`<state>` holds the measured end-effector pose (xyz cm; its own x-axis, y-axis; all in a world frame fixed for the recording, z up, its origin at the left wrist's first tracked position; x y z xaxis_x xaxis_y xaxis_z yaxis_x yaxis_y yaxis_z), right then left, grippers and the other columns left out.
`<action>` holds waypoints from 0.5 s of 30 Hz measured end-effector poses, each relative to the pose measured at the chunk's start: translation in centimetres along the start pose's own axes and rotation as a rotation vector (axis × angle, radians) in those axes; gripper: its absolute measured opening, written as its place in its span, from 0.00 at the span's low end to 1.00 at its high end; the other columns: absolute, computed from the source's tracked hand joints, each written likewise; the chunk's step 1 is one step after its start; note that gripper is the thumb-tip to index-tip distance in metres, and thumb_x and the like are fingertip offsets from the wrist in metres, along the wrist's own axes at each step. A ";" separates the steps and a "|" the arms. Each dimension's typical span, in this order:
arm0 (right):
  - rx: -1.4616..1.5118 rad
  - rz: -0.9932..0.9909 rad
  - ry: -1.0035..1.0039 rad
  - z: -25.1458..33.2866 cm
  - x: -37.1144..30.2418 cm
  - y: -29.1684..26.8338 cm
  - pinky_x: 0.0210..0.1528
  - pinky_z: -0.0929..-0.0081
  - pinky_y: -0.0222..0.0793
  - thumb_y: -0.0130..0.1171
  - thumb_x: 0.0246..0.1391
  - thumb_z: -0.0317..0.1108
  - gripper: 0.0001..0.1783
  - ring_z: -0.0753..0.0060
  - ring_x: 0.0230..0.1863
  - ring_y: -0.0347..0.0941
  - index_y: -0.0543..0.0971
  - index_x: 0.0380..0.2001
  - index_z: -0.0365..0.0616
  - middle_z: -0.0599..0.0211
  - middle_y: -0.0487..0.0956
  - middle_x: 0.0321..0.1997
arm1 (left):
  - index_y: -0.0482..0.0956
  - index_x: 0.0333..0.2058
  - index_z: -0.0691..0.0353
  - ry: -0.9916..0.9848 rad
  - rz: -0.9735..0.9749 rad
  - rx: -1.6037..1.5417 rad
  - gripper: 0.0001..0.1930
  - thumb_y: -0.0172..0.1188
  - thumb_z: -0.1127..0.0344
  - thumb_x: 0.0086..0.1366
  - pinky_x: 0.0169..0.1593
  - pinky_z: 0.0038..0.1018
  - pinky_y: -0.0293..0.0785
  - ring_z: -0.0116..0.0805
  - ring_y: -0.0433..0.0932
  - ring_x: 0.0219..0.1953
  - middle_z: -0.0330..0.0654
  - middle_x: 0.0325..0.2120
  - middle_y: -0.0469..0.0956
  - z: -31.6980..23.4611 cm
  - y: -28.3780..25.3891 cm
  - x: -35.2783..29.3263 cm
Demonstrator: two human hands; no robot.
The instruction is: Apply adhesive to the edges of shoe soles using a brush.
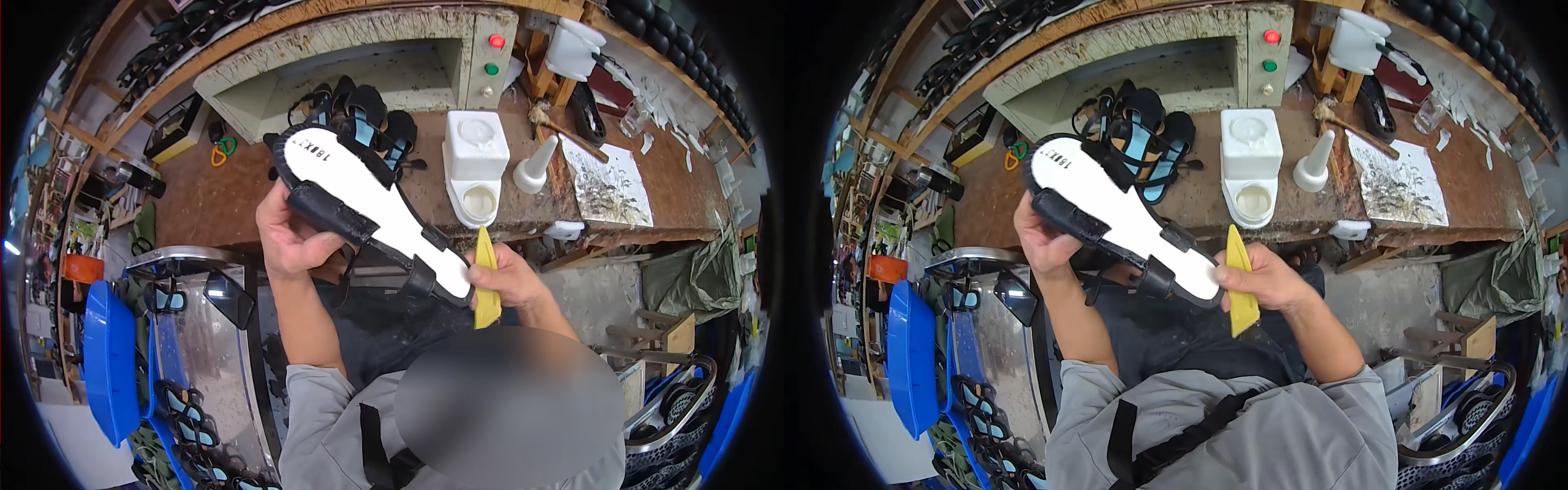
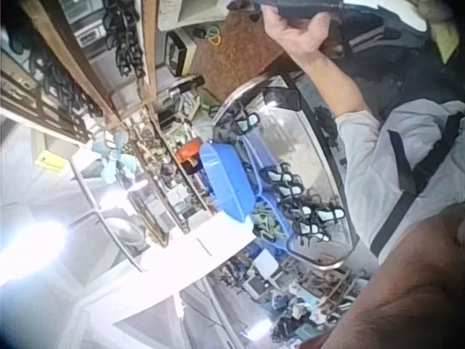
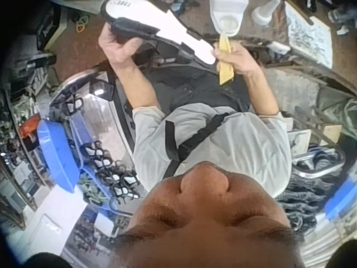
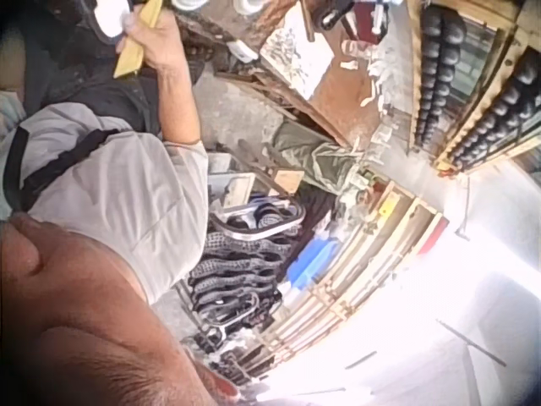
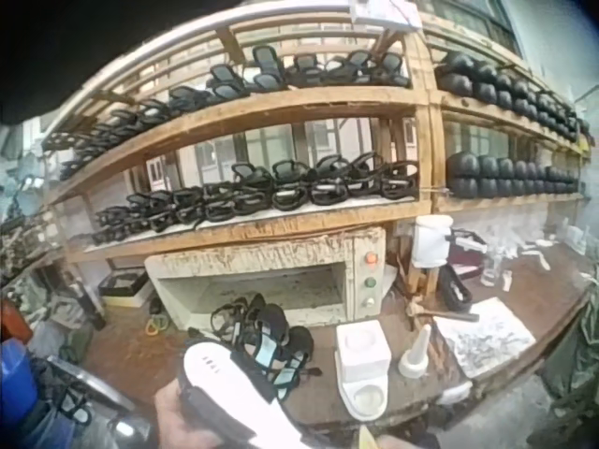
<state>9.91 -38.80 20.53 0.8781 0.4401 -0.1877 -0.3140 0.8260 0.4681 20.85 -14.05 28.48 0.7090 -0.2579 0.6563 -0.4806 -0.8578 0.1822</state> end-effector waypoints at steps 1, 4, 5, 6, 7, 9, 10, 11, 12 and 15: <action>0.070 -0.008 -0.040 0.3 0.2 0.5 0.22 0.86 0.69 0.55 0.55 0.40 0.13 0.82 0.21 0.74 0.74 0.33 0.40 0.70 0.75 0.21 | 0.66 0.49 0.74 -0.036 -0.010 0.070 0.36 0.69 0.68 0.39 0.52 0.27 0.67 0.34 0.74 0.45 0.46 0.42 0.74 -0.2 0.0 0.2; 0.154 -0.049 -0.121 1.0 0.6 1.0 0.21 0.84 0.70 0.57 0.54 0.38 0.10 0.82 0.18 0.73 0.73 0.28 0.42 0.73 0.73 0.19 | 0.59 0.52 0.70 0.199 -0.189 0.589 0.34 0.63 0.69 0.47 0.57 0.32 0.61 0.40 0.67 0.53 0.49 0.52 0.63 -1.8 1.1 0.3; 0.175 -0.094 -0.158 1.4 0.5 0.7 0.21 0.84 0.70 0.59 0.53 0.37 0.10 0.81 0.17 0.72 0.72 0.26 0.43 0.75 0.72 0.19 | 0.57 0.53 0.69 0.286 -0.330 0.785 0.33 0.61 0.69 0.49 0.59 0.36 0.59 0.43 0.64 0.55 0.50 0.53 0.61 -2.8 3.3 -0.5; 0.199 -0.108 -0.164 1.4 0.3 0.1 0.21 0.84 0.70 0.58 0.53 0.36 0.10 0.82 0.17 0.72 0.72 0.26 0.43 0.76 0.71 0.18 | 0.56 0.52 0.69 0.176 -0.400 0.545 0.32 0.60 0.68 0.51 0.60 0.38 0.56 0.45 0.63 0.56 0.50 0.53 0.61 -2.6 4.7 -2.7; 0.200 -0.110 -0.176 1.3 0.3 0.0 0.21 0.84 0.70 0.58 0.53 0.36 0.10 0.82 0.17 0.72 0.72 0.26 0.43 0.76 0.71 0.18 | 0.55 0.52 0.69 0.062 -0.468 0.311 0.30 0.58 0.67 0.53 0.62 0.40 0.53 0.47 0.61 0.57 0.51 0.53 0.61 -2.4 5.7 -5.1; 0.186 -0.077 -0.177 1.0 0.7 0.5 0.21 0.84 0.70 0.58 0.53 0.36 0.10 0.82 0.17 0.72 0.73 0.26 0.43 0.75 0.71 0.18 | 0.55 0.53 0.70 0.052 -0.137 0.095 0.30 0.56 0.65 0.56 0.61 0.38 0.54 0.45 0.62 0.56 0.51 0.53 0.61 -1.1 8.1 -7.4; 0.186 -0.071 -0.171 1.1 0.9 0.8 0.21 0.84 0.70 0.58 0.53 0.36 0.10 0.82 0.17 0.72 0.73 0.26 0.43 0.75 0.71 0.18 | 0.56 0.54 0.69 -0.061 -0.168 0.166 0.32 0.55 0.56 0.57 0.60 0.37 0.56 0.44 0.62 0.56 0.52 0.52 0.63 0.1 8.5 -7.7; 0.203 -0.076 -0.145 0.9 0.8 1.2 0.20 0.85 0.69 0.58 0.53 0.37 0.10 0.82 0.16 0.71 0.73 0.26 0.43 0.75 0.71 0.17 | 0.57 0.55 0.69 -0.183 -0.200 0.230 0.35 0.54 0.46 0.59 0.59 0.37 0.58 0.43 0.63 0.56 0.53 0.51 0.64 1.4 8.8 -7.8; 0.220 -0.078 -0.122 0.8 0.8 1.3 0.20 0.85 0.69 0.58 0.53 0.37 0.10 0.82 0.16 0.71 0.73 0.26 0.42 0.75 0.71 0.17 | 0.55 0.56 0.69 -0.243 -0.126 0.065 0.38 0.55 0.45 0.58 0.59 0.36 0.58 0.43 0.62 0.56 0.52 0.52 0.63 2.5 8.9 -7.1; 0.217 0.019 -0.141 0.4 0.9 1.0 0.19 0.85 0.67 0.59 0.52 0.36 0.10 0.82 0.15 0.70 0.73 0.25 0.42 0.74 0.71 0.17 | 0.51 0.59 0.68 -0.270 -0.046 -0.225 0.43 0.57 0.43 0.56 0.59 0.35 0.57 0.41 0.62 0.57 0.52 0.56 0.60 5.3 9.0 -6.3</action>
<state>10.52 -37.72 21.13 0.9194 0.3884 -0.0617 -0.2592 0.7163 0.6478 14.78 -22.49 22.10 0.8292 -0.3553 0.4314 -0.5252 -0.7594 0.3841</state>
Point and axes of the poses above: each hand's wrist, its own x-axis towards the middle knuckle, its own y-axis out of the palm, z = x × y, the point moved 3 cm from there along x, towards the middle knuckle
